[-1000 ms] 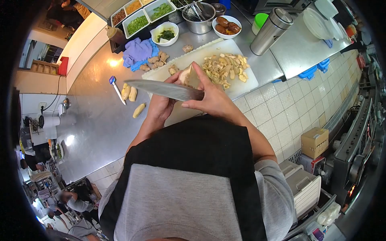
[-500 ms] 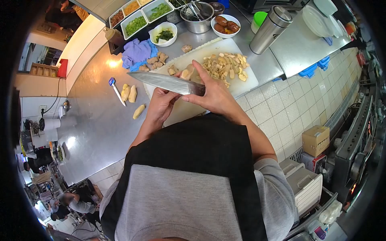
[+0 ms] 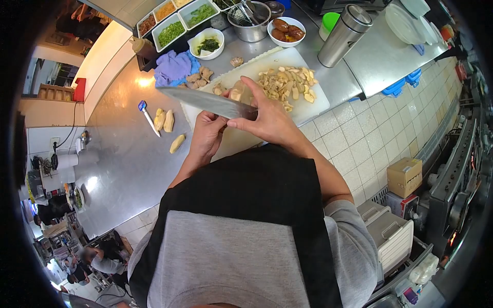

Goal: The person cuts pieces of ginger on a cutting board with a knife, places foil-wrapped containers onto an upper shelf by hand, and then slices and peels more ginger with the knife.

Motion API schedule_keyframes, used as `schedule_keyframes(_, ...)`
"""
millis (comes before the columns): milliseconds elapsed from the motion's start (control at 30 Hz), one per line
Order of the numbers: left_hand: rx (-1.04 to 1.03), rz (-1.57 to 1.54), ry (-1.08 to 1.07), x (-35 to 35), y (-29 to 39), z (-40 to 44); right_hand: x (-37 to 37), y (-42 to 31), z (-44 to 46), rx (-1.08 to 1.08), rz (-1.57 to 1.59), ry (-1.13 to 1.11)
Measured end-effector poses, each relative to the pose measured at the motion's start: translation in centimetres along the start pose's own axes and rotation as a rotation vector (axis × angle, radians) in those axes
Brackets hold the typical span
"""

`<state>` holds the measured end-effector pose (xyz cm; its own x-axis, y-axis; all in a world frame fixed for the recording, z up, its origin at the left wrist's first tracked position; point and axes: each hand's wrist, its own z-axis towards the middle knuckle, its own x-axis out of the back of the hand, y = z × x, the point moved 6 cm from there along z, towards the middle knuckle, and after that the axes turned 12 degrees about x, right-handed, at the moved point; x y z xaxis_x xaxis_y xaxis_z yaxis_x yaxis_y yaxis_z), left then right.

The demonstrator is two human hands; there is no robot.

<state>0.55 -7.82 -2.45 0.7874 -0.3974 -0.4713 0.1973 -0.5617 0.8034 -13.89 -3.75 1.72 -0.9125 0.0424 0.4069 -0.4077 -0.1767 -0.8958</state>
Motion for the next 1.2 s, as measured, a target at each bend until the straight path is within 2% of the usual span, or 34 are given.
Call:
schedule_keyframes(233,-0.053,0.048,0.038,0.0,0.2,0.1,-0.2,-0.2,0.2,-0.065,-0.02,-0.065)
schedule_keyframes(433,0.015,0.152,-0.001,-0.3,-0.3,-0.4,0.2,0.5,0.7,0.005,-0.033,0.079)
schedule_keyframes(533,0.01,0.079,-0.052,0.1,-0.3,-0.2,-0.1,0.4,0.5,0.059,0.033,0.064)
schedule_keyframes(733,0.015,0.024,-0.062,-2.0,0.5,-0.8,-0.3,1.2,0.6,-0.02,0.33,0.05)
schedule_keyframes(833,0.046,0.042,-0.088,-2.0,0.2,-0.8,0.0,1.2,0.5,-0.05,0.236,0.056)
schedule_keyframes(933,0.072,0.033,-0.082,-1.5,-0.7,-0.7,-0.2,1.7,0.7,0.005,0.281,0.12)
schedule_keyframes(1033,0.112,0.038,-0.095,-1.6,-0.8,-0.9,0.5,2.6,1.1,0.077,0.037,0.179)
schedule_keyframes(1133,0.068,0.071,-0.01,-1.4,-0.2,-1.0,1.4,3.8,1.3,-0.08,0.14,0.199)
schedule_keyframes(1200,0.038,0.148,0.034,-0.7,0.1,-0.8,1.5,2.8,0.9,-0.029,0.142,0.137)
